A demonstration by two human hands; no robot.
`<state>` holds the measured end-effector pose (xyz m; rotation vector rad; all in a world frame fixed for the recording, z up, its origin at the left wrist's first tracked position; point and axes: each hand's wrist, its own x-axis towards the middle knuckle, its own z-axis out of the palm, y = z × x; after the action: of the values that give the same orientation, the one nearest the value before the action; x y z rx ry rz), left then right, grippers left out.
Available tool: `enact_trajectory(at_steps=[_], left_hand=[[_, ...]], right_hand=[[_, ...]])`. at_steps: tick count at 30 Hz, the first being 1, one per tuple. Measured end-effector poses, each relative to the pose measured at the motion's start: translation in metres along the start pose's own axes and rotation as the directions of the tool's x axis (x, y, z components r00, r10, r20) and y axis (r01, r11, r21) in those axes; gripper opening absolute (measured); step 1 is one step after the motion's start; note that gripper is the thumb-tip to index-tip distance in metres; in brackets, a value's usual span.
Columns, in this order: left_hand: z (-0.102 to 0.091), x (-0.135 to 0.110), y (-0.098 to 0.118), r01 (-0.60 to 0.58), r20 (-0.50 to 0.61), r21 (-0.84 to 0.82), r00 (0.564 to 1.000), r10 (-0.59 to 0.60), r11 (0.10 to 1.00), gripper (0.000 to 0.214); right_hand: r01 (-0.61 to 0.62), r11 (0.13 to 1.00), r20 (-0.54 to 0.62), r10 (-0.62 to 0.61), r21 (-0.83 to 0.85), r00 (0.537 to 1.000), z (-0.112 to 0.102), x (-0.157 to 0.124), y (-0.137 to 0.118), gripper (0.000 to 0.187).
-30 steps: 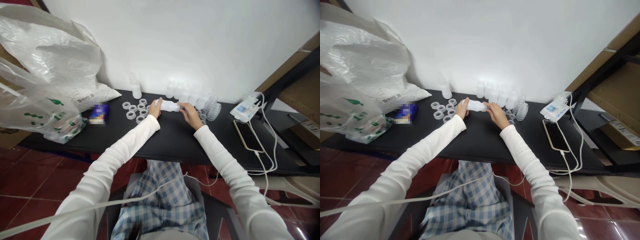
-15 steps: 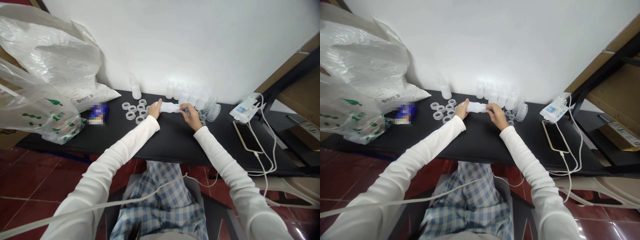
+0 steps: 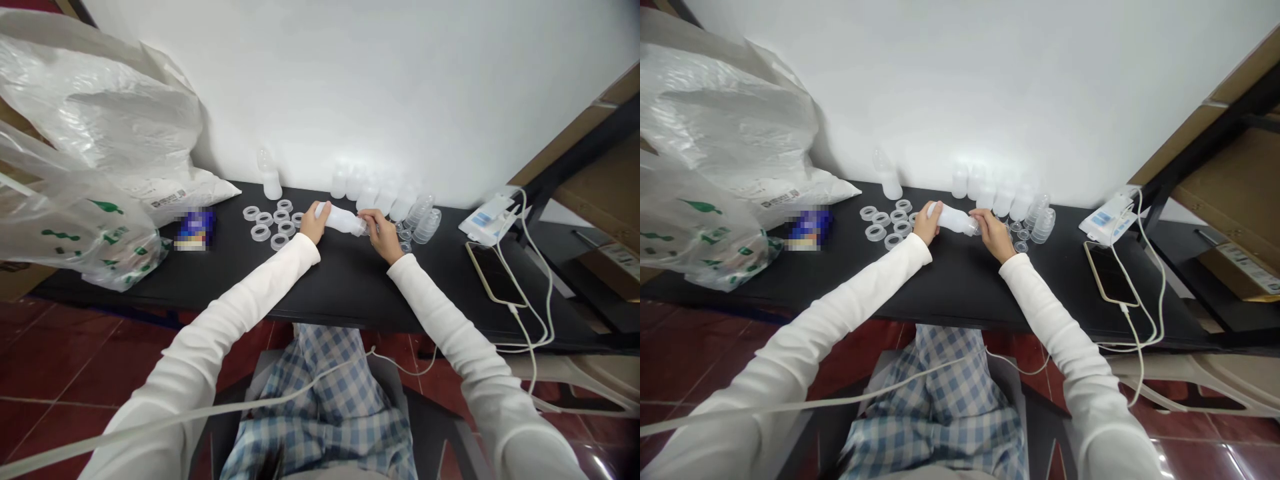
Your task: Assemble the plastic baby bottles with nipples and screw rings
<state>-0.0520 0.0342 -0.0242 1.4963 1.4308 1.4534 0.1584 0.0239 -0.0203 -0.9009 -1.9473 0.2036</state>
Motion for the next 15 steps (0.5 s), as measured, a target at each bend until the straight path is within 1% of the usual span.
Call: enact_trajectory(at_steps=[2,5,7,10,12,15], left_hand=[[0.001,0.000,0.000,0.061,0.045,-0.062,0.997,-0.058,0.996,0.054],[0.001,0.002,-0.002,0.091,0.048,-0.100,0.995,-0.086,0.991,0.053],[0.002,0.005,-0.004,0.110,0.036,-0.113,0.994,-0.107,0.987,0.053],[0.002,0.009,-0.008,0.148,0.003,-0.140,0.989,-0.149,0.979,0.054],[0.002,0.011,-0.010,0.145,-0.005,-0.150,0.989,-0.148,0.978,0.056],[0.001,0.012,-0.012,0.102,0.012,-0.164,0.995,-0.101,0.981,0.060]], right_hand=[[-0.029,0.999,0.009,0.028,0.043,1.000,0.001,-0.001,-0.001,0.037],[-0.054,0.992,0.010,0.054,0.111,0.999,0.001,-0.001,0.001,0.038],[-0.011,0.992,0.006,0.010,0.122,1.000,0.000,0.001,0.003,0.042],[0.078,0.993,0.022,-0.080,0.084,0.997,0.000,0.003,0.004,0.049],[0.088,0.994,0.045,-0.091,0.072,0.995,0.000,0.004,0.003,0.048],[0.039,0.995,0.046,-0.044,0.090,0.998,0.001,0.004,0.002,0.047]])
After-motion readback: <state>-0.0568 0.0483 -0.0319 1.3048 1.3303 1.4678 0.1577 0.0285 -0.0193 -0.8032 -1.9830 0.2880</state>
